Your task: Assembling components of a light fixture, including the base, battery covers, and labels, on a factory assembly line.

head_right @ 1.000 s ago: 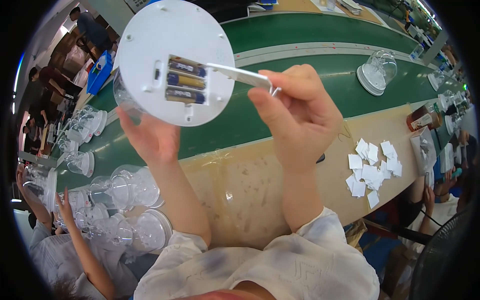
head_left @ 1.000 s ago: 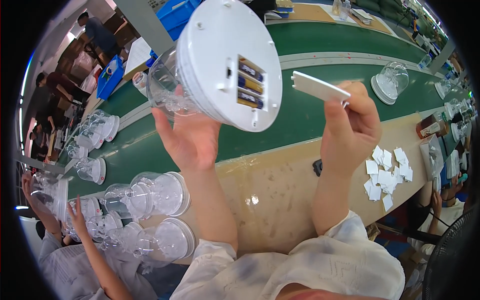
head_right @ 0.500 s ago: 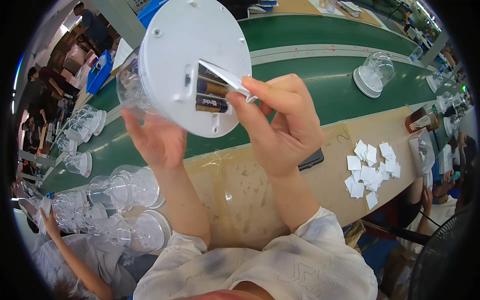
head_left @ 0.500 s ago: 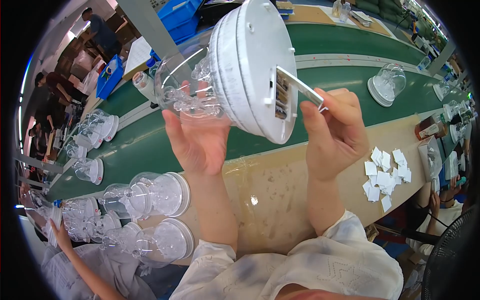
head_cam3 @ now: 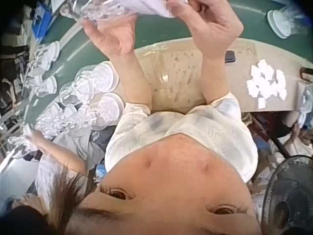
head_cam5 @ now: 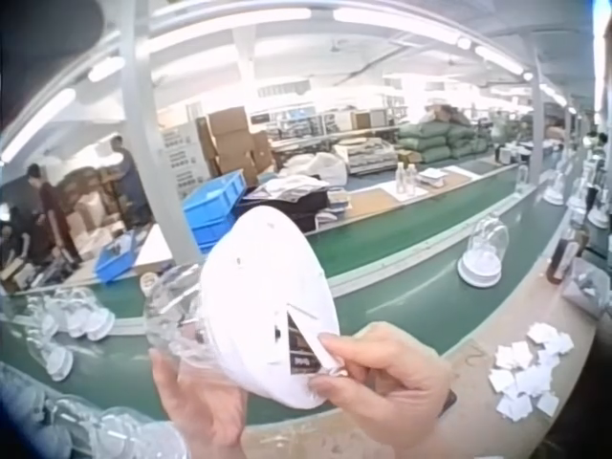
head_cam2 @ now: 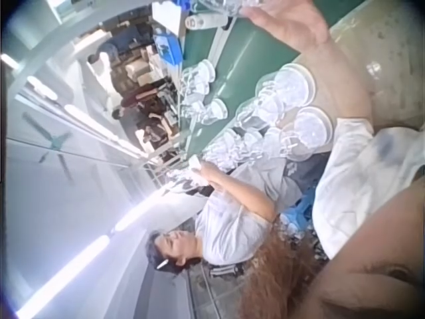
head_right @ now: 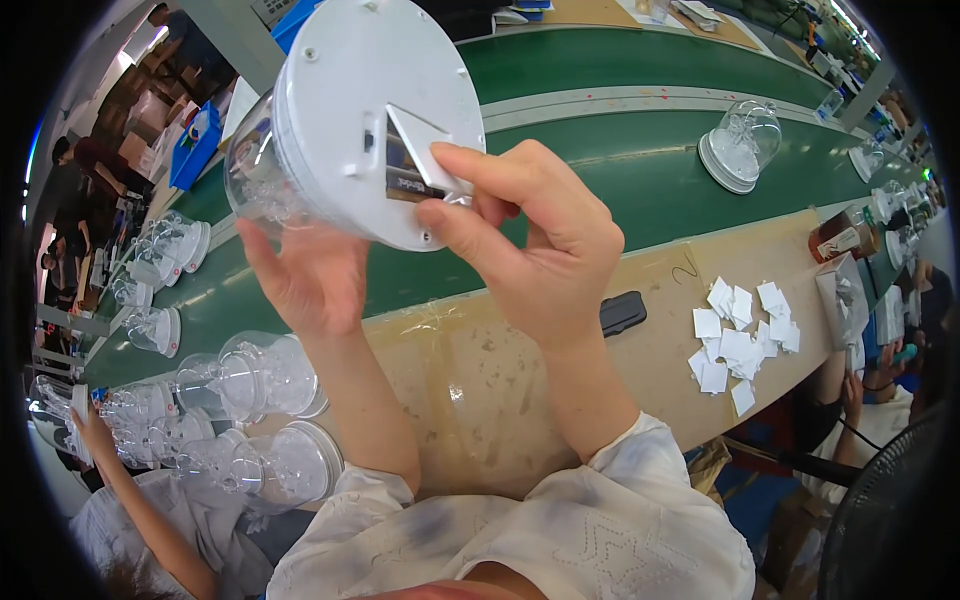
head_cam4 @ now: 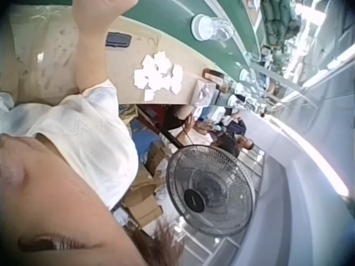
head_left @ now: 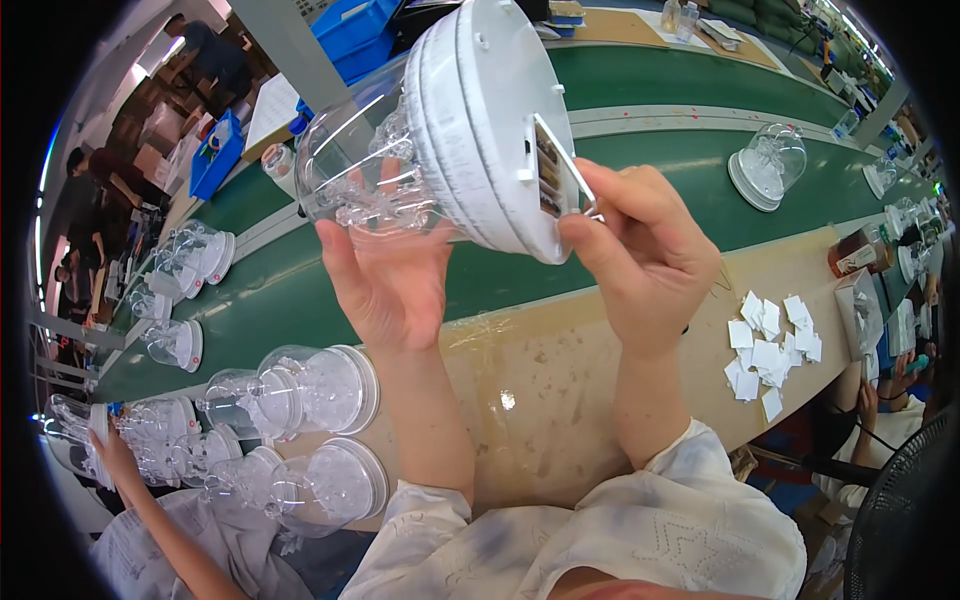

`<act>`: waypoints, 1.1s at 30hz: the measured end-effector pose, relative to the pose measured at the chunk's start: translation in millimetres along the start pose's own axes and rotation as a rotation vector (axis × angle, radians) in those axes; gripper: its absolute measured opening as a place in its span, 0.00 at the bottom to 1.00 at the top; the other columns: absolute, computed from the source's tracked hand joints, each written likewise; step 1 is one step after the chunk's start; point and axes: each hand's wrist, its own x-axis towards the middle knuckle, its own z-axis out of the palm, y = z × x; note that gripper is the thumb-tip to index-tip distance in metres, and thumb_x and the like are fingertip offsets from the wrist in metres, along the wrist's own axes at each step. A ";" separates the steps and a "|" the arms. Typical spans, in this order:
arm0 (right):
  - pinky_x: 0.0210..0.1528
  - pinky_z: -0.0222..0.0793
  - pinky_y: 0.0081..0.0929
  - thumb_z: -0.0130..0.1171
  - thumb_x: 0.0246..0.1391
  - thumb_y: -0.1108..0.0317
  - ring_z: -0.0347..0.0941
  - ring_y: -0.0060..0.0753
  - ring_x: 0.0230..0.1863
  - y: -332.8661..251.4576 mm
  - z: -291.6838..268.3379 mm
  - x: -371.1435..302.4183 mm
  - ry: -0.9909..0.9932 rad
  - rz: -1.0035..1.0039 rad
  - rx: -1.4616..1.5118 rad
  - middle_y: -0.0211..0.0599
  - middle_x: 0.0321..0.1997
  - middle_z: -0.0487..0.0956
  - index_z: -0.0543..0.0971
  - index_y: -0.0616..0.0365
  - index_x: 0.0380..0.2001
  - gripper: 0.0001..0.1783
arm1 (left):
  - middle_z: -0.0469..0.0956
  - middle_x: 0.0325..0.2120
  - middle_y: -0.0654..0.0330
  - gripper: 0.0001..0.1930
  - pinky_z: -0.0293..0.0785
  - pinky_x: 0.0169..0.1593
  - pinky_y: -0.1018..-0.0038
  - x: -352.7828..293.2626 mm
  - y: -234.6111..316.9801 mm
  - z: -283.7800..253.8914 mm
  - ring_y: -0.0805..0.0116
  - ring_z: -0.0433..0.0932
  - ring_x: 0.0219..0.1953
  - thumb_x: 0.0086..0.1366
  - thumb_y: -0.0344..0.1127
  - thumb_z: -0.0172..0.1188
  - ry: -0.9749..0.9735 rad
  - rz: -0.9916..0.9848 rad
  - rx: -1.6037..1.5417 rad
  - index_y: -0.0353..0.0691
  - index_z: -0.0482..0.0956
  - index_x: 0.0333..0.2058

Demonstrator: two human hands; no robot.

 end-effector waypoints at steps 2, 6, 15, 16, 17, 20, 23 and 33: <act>0.26 0.56 0.17 0.71 0.40 0.81 0.62 0.17 0.23 -1.0 -0.8 0.8 -0.006 -0.007 -0.010 0.25 0.22 0.71 0.83 0.62 0.41 0.20 | 0.60 0.62 0.54 0.37 0.52 0.65 0.40 0.2 0.3 -0.7 0.52 0.57 0.66 0.61 0.58 0.61 -0.003 0.006 0.001 0.47 0.60 0.62; 0.25 0.56 0.16 0.71 0.40 0.82 0.62 0.17 0.23 -4.8 -4.0 1.5 -0.005 -0.007 -0.067 0.26 0.23 0.72 0.84 0.62 0.41 0.20 | 0.58 0.63 0.54 0.38 0.50 0.66 0.40 0.7 0.2 0.7 0.51 0.55 0.67 0.60 0.59 0.62 -0.002 0.028 0.020 0.47 0.59 0.62; 0.24 0.60 0.14 0.70 0.41 0.83 0.67 0.17 0.23 -9.7 -6.1 2.8 -0.008 -0.010 -0.076 0.30 0.25 0.76 0.84 0.63 0.40 0.18 | 0.60 0.63 0.55 0.38 0.51 0.66 0.43 -0.6 1.8 1.5 0.53 0.56 0.66 0.58 0.58 0.64 -0.007 0.031 0.046 0.45 0.62 0.60; 0.24 0.60 0.14 0.70 0.41 0.83 0.67 0.17 0.23 -9.4 -6.5 2.6 -0.008 -0.010 -0.086 0.30 0.24 0.76 0.84 0.63 0.40 0.18 | 0.59 0.62 0.53 0.38 0.53 0.65 0.39 0.2 1.3 0.8 0.50 0.56 0.66 0.58 0.58 0.64 0.003 0.037 0.065 0.46 0.62 0.60; 0.24 0.60 0.14 0.70 0.41 0.83 0.67 0.17 0.23 -9.7 -6.8 2.9 -0.007 -0.008 -0.086 0.30 0.24 0.76 0.84 0.63 0.40 0.18 | 0.59 0.62 0.53 0.38 0.53 0.65 0.39 0.8 0.5 0.7 0.50 0.56 0.66 0.58 0.58 0.64 0.003 0.036 0.066 0.46 0.62 0.60; 0.24 0.60 0.14 0.70 0.42 0.82 0.67 0.17 0.23 -11.7 -7.1 3.7 0.003 0.016 -0.115 0.30 0.24 0.76 0.84 0.63 0.40 0.17 | 0.60 0.61 0.54 0.36 0.53 0.65 0.38 1.8 -1.6 0.4 0.50 0.57 0.66 0.58 0.58 0.64 0.010 0.027 0.038 0.47 0.63 0.59; 0.23 0.60 0.14 0.70 0.42 0.82 0.67 0.17 0.23 -11.7 -7.1 2.8 0.012 0.032 -0.128 0.30 0.23 0.76 0.84 0.62 0.39 0.17 | 0.61 0.60 0.53 0.36 0.53 0.65 0.37 1.8 -1.3 0.3 0.49 0.57 0.66 0.58 0.58 0.64 0.008 0.035 0.049 0.48 0.63 0.60; 0.26 0.61 0.16 0.70 0.41 0.82 0.67 0.19 0.24 -5.4 -5.2 0.6 0.070 0.030 -0.158 0.30 0.23 0.77 0.85 0.62 0.38 0.17 | 0.58 0.63 0.53 0.36 0.53 0.65 0.39 0.8 -4.1 1.8 0.49 0.58 0.65 0.59 0.59 0.62 -0.002 0.065 0.102 0.51 0.62 0.61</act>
